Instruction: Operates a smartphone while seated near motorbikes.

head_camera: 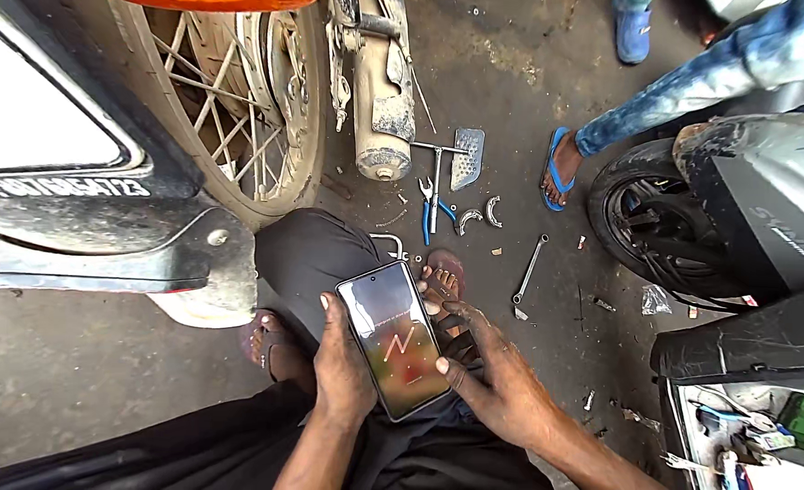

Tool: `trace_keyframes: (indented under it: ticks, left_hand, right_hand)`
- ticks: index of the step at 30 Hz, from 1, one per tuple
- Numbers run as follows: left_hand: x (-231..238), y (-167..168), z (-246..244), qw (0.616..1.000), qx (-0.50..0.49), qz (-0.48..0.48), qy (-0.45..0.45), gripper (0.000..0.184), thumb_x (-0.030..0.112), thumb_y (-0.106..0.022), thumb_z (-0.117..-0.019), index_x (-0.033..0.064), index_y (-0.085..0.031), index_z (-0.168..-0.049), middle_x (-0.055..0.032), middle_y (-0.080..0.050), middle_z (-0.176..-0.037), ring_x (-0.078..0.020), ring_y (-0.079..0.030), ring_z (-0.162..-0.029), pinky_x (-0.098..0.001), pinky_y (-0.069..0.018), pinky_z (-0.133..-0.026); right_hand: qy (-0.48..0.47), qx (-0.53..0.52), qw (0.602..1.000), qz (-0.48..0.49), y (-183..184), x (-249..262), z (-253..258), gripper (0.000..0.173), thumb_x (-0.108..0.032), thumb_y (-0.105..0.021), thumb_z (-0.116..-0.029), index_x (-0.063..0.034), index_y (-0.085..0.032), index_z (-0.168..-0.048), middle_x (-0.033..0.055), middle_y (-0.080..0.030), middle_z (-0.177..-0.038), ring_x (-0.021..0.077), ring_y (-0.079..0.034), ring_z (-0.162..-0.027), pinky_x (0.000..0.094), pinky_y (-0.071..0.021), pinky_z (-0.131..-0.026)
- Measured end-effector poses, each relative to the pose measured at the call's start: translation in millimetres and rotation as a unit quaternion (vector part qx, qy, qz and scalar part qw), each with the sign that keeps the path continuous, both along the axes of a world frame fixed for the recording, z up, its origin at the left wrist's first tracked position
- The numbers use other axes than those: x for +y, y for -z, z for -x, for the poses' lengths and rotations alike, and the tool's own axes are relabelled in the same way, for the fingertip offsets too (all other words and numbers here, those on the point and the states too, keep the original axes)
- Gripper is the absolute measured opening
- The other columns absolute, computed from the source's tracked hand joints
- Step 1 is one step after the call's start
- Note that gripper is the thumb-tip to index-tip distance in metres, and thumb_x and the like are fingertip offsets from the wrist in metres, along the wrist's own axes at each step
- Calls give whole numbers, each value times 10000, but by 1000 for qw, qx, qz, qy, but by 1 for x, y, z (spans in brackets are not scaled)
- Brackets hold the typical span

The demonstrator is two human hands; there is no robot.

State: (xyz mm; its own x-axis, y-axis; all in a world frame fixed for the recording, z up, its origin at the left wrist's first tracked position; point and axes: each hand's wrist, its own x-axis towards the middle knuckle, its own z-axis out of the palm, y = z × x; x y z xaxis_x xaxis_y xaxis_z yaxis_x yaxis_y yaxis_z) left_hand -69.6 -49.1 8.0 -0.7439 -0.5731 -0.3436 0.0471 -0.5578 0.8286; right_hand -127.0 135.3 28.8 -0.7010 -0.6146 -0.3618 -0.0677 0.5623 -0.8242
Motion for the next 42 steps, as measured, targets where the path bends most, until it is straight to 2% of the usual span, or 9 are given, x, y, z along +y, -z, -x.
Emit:
trace_keyframes:
  ticks: [3,9,14,19,23,26,39,41,42]
  left_hand:
    - [-2,5,-3,999,23,-21,21,551,545,-216,-1093,218,-628,-1256,8,-749,-1116,-115,-721,-1039,-338,-623,-874]
    - [0,2,-1,999,38,-19,17,519,536,-235,-1092,248,-649,-1217,51,-754,-1091,-61,-719,-1024,-299,-622,-881]
    - [0,3,0,999,37,-17,16,515,529,-233,-1096,261,-659,-1207,57,-758,-1084,-55,-720,-1021,-295,-623,-878]
    - [-6,14,-6,995,60,-47,66,634,640,-258,-1050,185,-625,-1294,-85,-738,-1159,-212,-725,-1067,-410,-621,-890]
    - [-1,5,-1,998,45,-15,30,531,567,-256,-1080,253,-662,-1214,45,-759,-1091,-68,-724,-1024,-301,-624,-877]
    - [-3,10,-3,997,66,-23,44,551,602,-302,-1061,224,-655,-1249,0,-753,-1121,-116,-723,-1047,-337,-620,-890]
    - [-1,5,-1,999,45,-1,29,495,587,-325,-1062,264,-671,-1208,48,-762,-1088,-71,-724,-1026,-300,-621,-882]
    - [-2,9,-3,998,55,-8,40,539,609,-326,-1053,225,-658,-1234,-2,-757,-1108,-124,-728,-1035,-342,-622,-885]
    - [-2,8,-3,998,48,-2,36,529,609,-315,-1055,245,-661,-1223,27,-759,-1099,-96,-726,-1033,-320,-622,-887]
  right_hand:
    - [-1,0,1000,-1,0,1,1,612,-435,-613,-1009,-197,-412,-1536,22,-560,-1416,98,-677,-1051,334,-617,-877]
    - [5,10,1000,-3,0,-1,6,627,-441,-624,-1001,-199,-405,-1537,13,-586,-1356,87,-682,-994,327,-622,-843]
    - [-15,1,1000,-17,1,-2,5,671,-465,-632,-990,-189,-387,-1551,44,-528,-1448,102,-677,-1038,325,-619,-848]
    - [-3,4,1000,-6,2,-5,5,651,-459,-608,-1005,-198,-383,-1558,41,-549,-1424,106,-679,-1028,338,-618,-854]
    - [1,4,1000,-6,0,-7,8,644,-450,-609,-1008,-189,-388,-1553,49,-540,-1423,100,-679,-1020,333,-619,-855]
    - [3,5,1000,-1,0,-7,10,627,-443,-593,-1019,-184,-393,-1553,46,-540,-1427,101,-678,-1020,334,-617,-849]
    - [10,8,1000,-29,7,-15,8,646,-459,-613,-1000,-202,-400,-1553,61,-526,-1444,124,-671,-1050,348,-613,-865]
    - [6,11,999,-38,6,-20,6,689,-489,-639,-975,-213,-394,-1557,50,-541,-1433,131,-651,-1105,368,-595,-911]
    - [2,13,999,-41,6,-22,5,716,-510,-648,-964,-205,-389,-1558,51,-546,-1436,145,-631,-1158,400,-571,-959]
